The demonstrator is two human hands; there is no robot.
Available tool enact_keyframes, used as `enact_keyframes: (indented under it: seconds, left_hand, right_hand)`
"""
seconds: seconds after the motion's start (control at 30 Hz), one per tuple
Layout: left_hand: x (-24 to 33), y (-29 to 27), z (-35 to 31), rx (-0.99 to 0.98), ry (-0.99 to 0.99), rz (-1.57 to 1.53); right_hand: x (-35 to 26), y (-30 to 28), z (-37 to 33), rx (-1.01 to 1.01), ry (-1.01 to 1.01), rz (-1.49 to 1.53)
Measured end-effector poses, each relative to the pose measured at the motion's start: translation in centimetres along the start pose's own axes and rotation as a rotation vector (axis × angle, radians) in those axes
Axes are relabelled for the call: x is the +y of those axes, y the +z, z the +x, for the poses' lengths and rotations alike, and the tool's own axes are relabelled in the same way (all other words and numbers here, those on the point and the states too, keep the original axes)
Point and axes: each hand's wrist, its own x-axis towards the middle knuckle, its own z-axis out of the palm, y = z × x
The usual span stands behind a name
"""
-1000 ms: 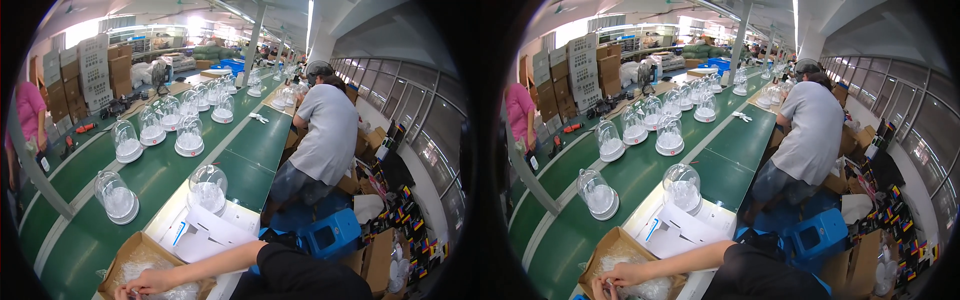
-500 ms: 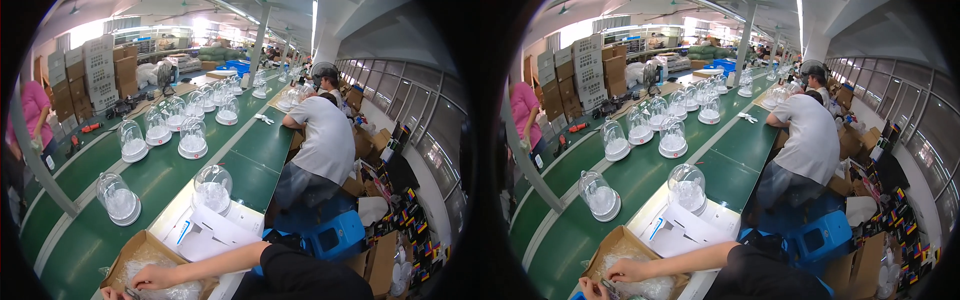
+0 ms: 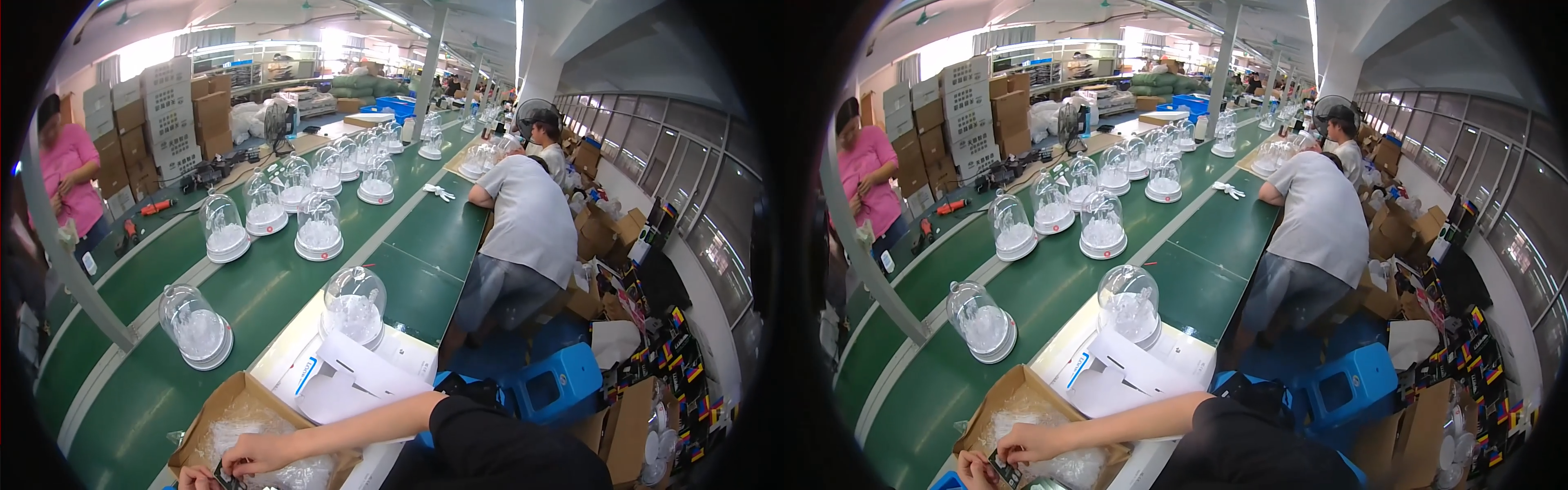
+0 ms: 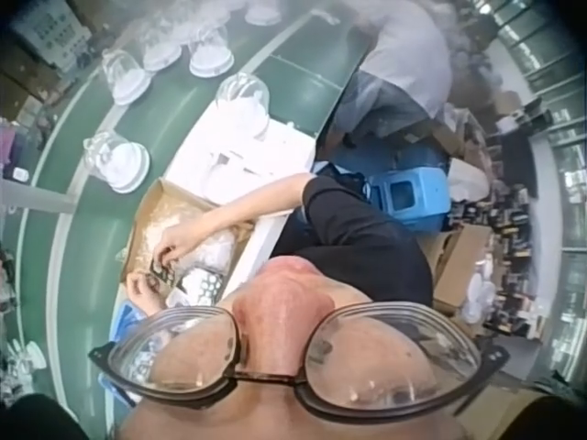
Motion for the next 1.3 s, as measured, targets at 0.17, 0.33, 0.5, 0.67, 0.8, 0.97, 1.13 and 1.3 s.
enact_keyframes:
  seconds: [0.17,0.33,0.5,0.67,0.8,0.97,1.13,1.3]
  left_hand:
    - [1.8,1.1,0.4,0.026,-0.141,-0.45]
    - [1.8,1.8,-0.3,-0.068,-0.036,0.143]
    - [-0.2,1.7,-0.5,-0.109,-0.013,0.133]
    - [-0.9,2.1,-0.3,-0.09,0.016,0.063]
    - [0.4,2.3,-0.6,-0.161,-0.04,0.093]
    - [0.7,2.5,-0.6,-0.177,-0.033,0.216]
    - [0.4,2.8,-0.5,-0.083,0.013,-0.13]
    - [-0.3,2.7,-0.3,-0.048,0.006,-0.002]
  right_hand:
    - [-0.1,-0.6,0.4,-0.007,0.254,0.353]
    - [0.8,-1.8,0.7,0.016,0.373,0.609]
    - [0.1,-1.9,0.4,-0.022,0.359,0.672]
    - [-0.4,-2.3,0.4,-0.003,0.395,0.641]
    - [0.5,-2.3,0.1,-0.001,0.32,0.465]
    - [1.8,-1.9,0.1,0.049,0.218,0.451]
    - [1.6,-2.2,0.1,0.029,0.195,0.437]
    - [1.0,-2.6,-0.2,-0.018,0.265,0.497]
